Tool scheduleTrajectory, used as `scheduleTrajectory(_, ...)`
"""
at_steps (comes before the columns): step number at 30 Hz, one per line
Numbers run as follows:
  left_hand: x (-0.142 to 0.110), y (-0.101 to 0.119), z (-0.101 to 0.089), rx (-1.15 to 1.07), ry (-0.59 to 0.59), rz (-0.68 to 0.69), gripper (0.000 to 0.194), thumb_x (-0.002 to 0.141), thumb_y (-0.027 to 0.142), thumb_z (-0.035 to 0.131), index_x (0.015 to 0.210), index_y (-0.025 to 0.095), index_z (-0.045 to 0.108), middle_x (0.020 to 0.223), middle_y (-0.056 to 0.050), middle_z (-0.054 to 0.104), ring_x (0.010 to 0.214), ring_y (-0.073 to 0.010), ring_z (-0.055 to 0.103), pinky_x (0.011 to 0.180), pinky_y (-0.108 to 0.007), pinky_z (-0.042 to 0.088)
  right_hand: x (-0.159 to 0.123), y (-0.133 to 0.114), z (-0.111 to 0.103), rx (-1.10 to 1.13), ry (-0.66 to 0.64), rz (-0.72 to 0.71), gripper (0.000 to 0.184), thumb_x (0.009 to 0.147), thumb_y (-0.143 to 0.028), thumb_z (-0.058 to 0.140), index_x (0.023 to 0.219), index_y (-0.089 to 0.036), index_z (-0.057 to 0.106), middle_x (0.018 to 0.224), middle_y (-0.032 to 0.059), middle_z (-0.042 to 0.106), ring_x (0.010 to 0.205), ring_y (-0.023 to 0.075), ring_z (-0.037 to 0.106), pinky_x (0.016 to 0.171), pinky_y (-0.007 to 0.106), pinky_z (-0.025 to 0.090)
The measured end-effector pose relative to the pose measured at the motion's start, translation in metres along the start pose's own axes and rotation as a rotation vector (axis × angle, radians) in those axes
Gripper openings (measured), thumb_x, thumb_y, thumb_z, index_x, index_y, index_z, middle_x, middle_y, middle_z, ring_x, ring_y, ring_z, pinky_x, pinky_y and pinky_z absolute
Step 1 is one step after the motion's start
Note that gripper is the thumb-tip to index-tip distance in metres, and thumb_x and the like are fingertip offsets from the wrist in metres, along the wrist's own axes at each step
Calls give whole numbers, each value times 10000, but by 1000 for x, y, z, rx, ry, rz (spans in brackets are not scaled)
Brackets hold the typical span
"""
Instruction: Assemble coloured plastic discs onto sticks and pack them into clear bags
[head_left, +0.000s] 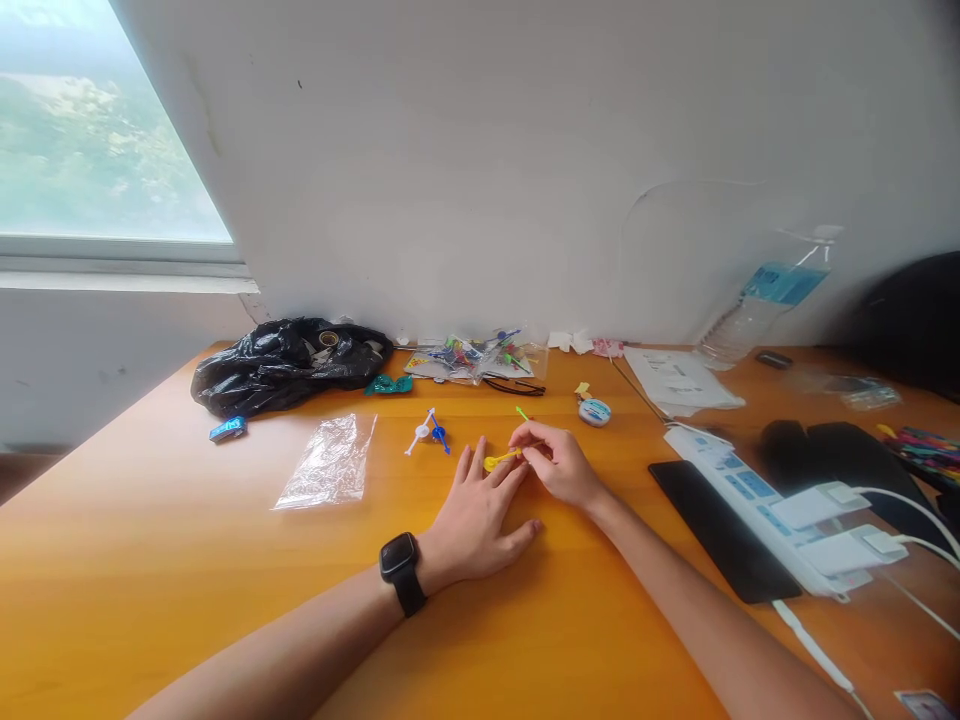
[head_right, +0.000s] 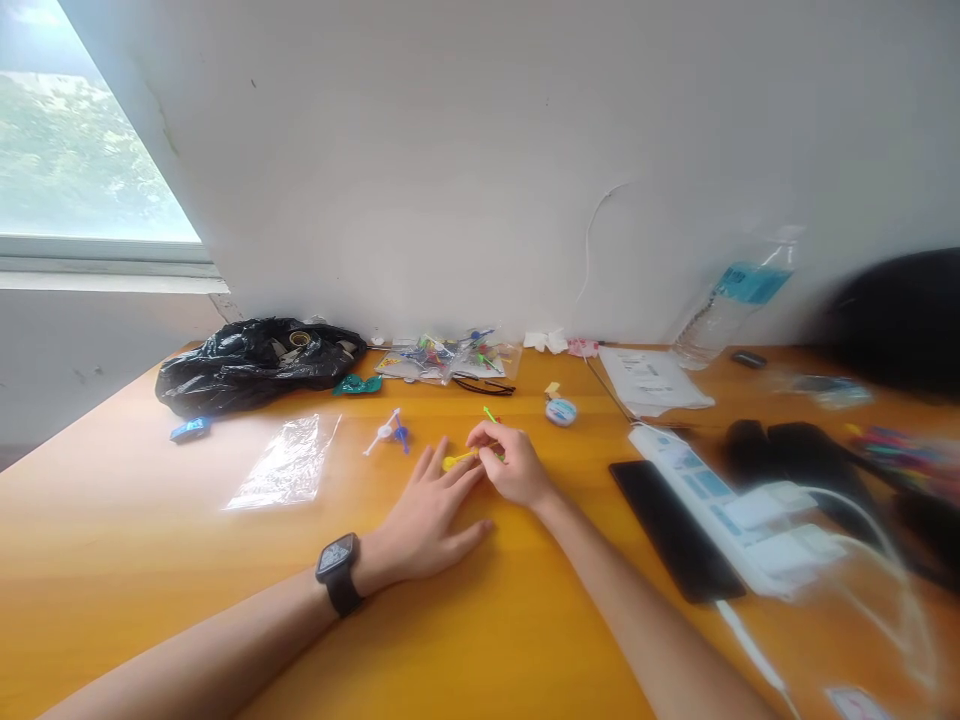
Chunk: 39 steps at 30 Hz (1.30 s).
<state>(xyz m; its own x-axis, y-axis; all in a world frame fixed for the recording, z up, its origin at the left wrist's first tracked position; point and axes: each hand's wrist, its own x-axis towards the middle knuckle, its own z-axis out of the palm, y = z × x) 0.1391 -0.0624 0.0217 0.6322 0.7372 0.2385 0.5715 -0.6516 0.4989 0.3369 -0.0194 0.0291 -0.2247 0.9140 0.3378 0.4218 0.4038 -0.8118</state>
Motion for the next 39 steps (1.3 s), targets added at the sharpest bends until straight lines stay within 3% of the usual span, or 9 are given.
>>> scheduleTrajectory(7, -1, 4, 0, 65, -36, -2, 686, 1010, 581, 551, 1616, 286, 419, 1682, -73, 448, 1624, -520, 76, 1285, -755, 118, 1, -6, 0, 105, -11, 68, 158, 861, -187, 539, 873, -209, 694, 865, 43, 731, 828, 211, 709, 721, 313, 568)
scheduleTrajectory(15, -1, 3, 1, 74, -25, 13, 688, 1013, 579, 548, 1627, 301, 405, 1705, -74, 410, 1626, -502, 118, 1289, -727, 151, -1, -2, 0, -27, 44, -21, 171, 871, -153, 547, 916, -225, 696, 923, 46, 752, 868, 221, 725, 790, 339, 589)
scheduleTrajectory(21, -3, 4, 1, 85, -44, 9, 710, 1036, 580, 508, 1671, 317, 331, 1737, -61, 358, 1633, -501, 49, 1285, -743, 111, -3, 1, 1, -106, 41, -84, 187, 876, -132, 542, 922, -238, 689, 924, 47, 734, 875, 232, 712, 785, 356, 581)
scheduleTrajectory(28, -3, 3, 1, 111, -57, 8, 738, 1041, 606, 487, 1689, 309, 295, 1757, -79, 307, 1624, -501, 123, 1283, -731, 133, -3, -2, 0, -111, 91, -106, 203, 903, -124, 521, 946, -243, 679, 939, 58, 707, 900, 238, 692, 792, 364, 583)
scheduleTrajectory(35, -3, 2, 3, 143, -46, 23, 712, 1050, 602, 468, 1680, 309, 316, 1753, -75, 320, 1623, -486, 147, 1279, -722, 155, -4, -4, 1, -241, 43, -183, 210, 915, -94, 512, 944, -240, 661, 865, 40, 674, 846, 230, 643, 769, 370, 539)
scheduleTrajectory(39, -3, -1, 7, 176, -38, 25, 760, 1052, 642, 432, 1707, 304, 251, 1769, -75, 274, 1618, -502, 146, 1270, -726, 176, -3, -7, -1, -214, 142, -213, 205, 926, -94, 507, 943, -228, 662, 850, 43, 662, 813, 223, 626, 732, 355, 518)
